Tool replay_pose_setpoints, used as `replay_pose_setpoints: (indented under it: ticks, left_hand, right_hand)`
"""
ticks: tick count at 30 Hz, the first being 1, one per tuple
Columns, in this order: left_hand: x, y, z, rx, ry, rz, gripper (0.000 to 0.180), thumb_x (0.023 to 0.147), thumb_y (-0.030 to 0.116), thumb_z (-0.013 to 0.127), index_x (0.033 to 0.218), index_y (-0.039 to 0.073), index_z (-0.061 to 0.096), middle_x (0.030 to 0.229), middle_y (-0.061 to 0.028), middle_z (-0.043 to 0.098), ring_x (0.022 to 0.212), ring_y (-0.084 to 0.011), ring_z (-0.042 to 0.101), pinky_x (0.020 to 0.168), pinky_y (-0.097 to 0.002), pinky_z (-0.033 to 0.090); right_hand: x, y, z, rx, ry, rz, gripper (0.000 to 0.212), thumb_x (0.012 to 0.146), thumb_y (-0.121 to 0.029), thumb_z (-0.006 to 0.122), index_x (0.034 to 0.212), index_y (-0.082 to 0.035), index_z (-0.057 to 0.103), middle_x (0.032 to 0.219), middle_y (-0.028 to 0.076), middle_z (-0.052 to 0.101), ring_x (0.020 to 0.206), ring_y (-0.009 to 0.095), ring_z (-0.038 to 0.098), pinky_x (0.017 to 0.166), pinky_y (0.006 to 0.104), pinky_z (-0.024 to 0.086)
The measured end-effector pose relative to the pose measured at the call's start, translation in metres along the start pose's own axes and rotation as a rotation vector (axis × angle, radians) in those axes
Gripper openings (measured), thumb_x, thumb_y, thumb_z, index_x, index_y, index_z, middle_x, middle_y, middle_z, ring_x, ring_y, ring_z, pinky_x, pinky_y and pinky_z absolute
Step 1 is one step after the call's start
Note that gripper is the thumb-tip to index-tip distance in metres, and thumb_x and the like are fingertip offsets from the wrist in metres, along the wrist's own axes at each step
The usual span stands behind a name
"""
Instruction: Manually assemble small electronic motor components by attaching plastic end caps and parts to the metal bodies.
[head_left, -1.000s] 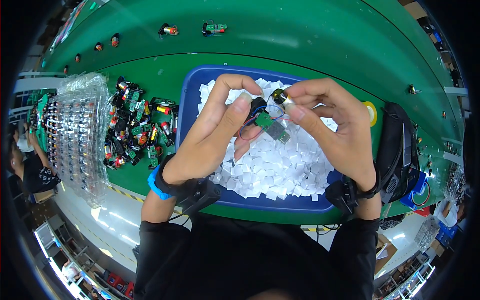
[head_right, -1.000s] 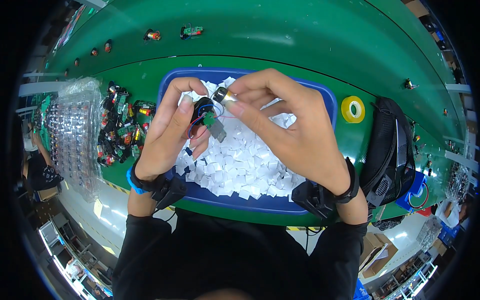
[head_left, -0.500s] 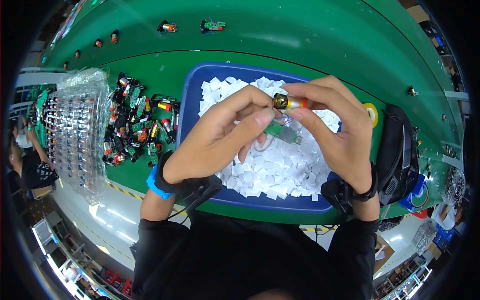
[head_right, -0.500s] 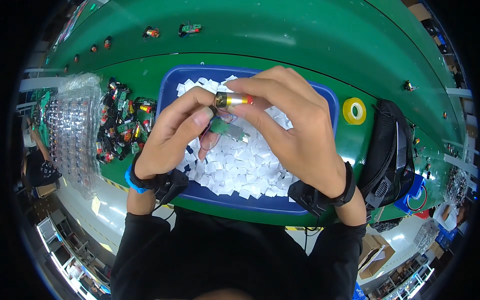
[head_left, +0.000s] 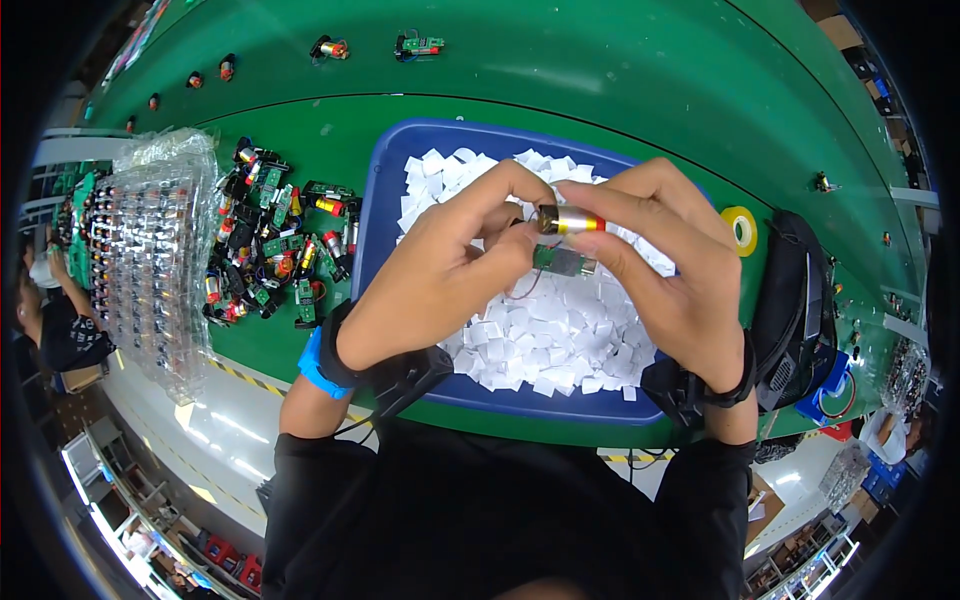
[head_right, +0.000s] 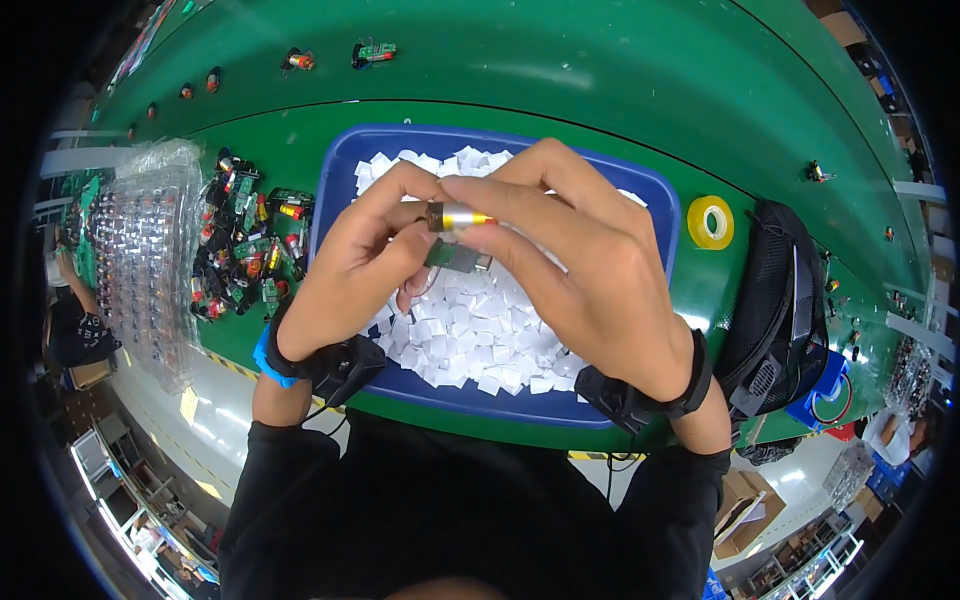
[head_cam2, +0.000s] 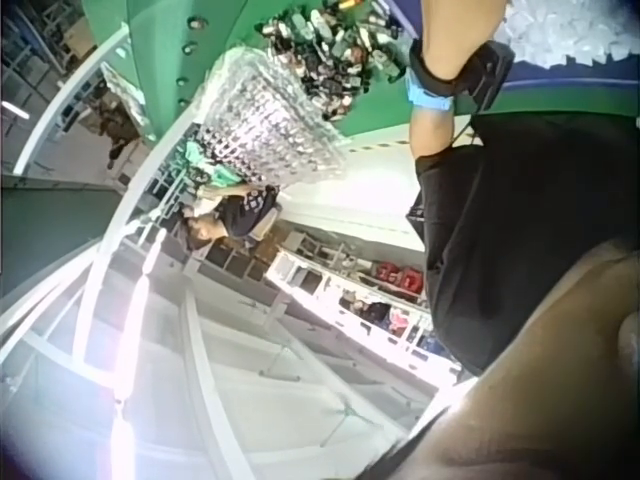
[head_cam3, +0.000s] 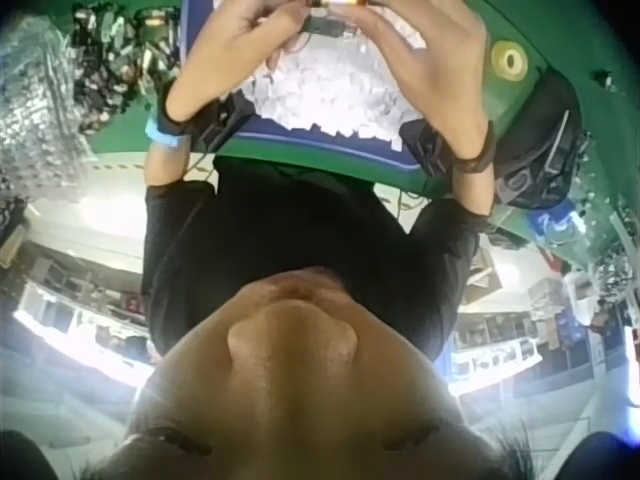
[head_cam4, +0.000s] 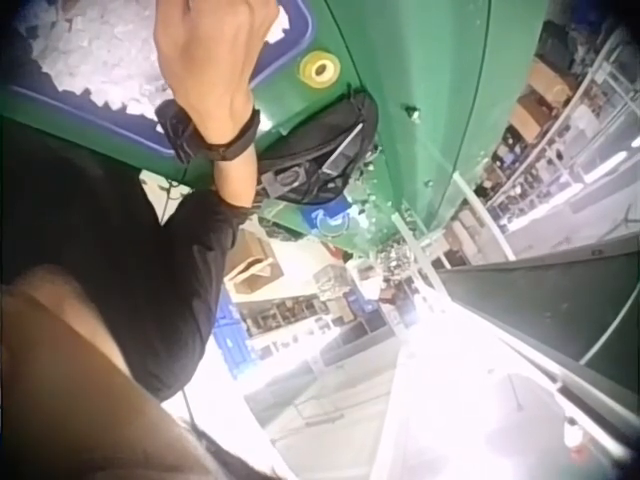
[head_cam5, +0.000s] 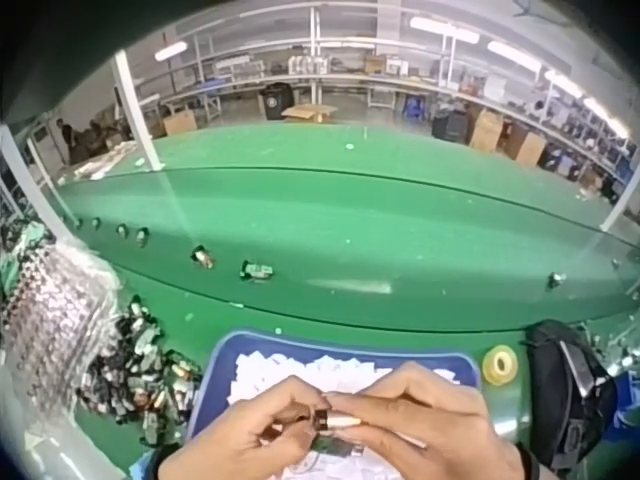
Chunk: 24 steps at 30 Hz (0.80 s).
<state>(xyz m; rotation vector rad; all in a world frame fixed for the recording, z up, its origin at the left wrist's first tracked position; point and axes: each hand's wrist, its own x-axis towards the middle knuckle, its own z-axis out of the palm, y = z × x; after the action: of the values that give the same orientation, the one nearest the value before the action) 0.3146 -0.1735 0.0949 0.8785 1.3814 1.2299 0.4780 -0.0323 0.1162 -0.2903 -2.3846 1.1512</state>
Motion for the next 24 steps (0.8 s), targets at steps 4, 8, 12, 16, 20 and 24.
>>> replay_pose_setpoints:
  ticks: [4,8,12,16,20,24]
  left_hand:
    - [-0.002,-0.006,0.004,0.135,0.051,0.049,0.011,0.096,0.009,0.049,0.106,0.005,0.05,0.078,-0.0032,0.058,0.068,-0.012,0.053,0.062,-0.0287,0.043]
    - [0.003,-0.011,-0.003,-0.012,-0.018,0.114,0.014,0.097,0.014,0.049,0.105,0.002,0.053,0.093,-0.0078,0.061,0.085,-0.0155,0.056,0.08,-0.0306,0.043]
    - [0.007,-0.001,-0.011,-0.489,-0.134,-0.154,0.024,0.102,0.02,0.048,0.11,0.0,0.06,0.117,-0.0073,0.059,0.103,-0.0165,0.054,0.092,-0.0317,0.04]
    - [0.005,-0.009,-0.006,-0.696,-0.108,-0.107,0.034,0.103,0.025,0.054,0.117,-0.005,0.062,0.113,-0.0078,0.063,0.097,-0.0146,0.055,0.087,-0.0304,0.044]
    - [0.003,-0.006,0.002,-0.626,0.011,0.002,0.038,0.105,0.03,0.054,0.12,-0.005,0.06,0.111,-0.0069,0.064,0.096,-0.0129,0.057,0.087,-0.0302,0.045]
    - [0.003,-0.003,0.0,-0.363,0.059,0.082,0.036,0.105,0.028,0.054,0.122,-0.003,0.059,0.109,-0.0072,0.065,0.092,-0.0123,0.059,0.081,-0.0285,0.049]
  right_hand:
    - [-0.001,0.001,0.001,-0.01,-0.041,-0.033,0.04,0.076,0.001,0.078,0.116,-0.001,0.072,0.094,0.009,0.065,0.085,0.02,0.063,0.072,0.0297,0.051]
    - [0.002,-0.004,-0.004,-0.08,-0.085,-0.014,0.035,0.072,0.0,0.079,0.107,-0.003,0.073,0.096,0.008,0.064,0.087,0.023,0.062,0.079,0.0345,0.051]
    - [0.004,-0.007,-0.005,-0.217,-0.08,-0.194,0.026,0.07,0.0,0.079,0.095,-0.005,0.073,0.096,0.006,0.065,0.089,0.026,0.061,0.09,0.0426,0.052]
    - [0.001,-0.002,0.003,-0.278,-0.091,-0.303,0.028,0.069,0.001,0.079,0.095,-0.007,0.071,0.098,0.005,0.067,0.092,0.026,0.06,0.092,0.0466,0.052]
    - [0.005,0.004,0.002,-0.306,-0.017,-0.405,0.032,0.069,0.001,0.08,0.097,-0.008,0.068,0.098,0.005,0.072,0.093,0.026,0.061,0.092,0.0476,0.052]
    - [0.005,0.003,0.002,-0.328,0.05,-0.466,0.035,0.068,-0.001,0.083,0.1,-0.008,0.069,0.098,0.003,0.075,0.093,0.025,0.062,0.089,0.0466,0.053]
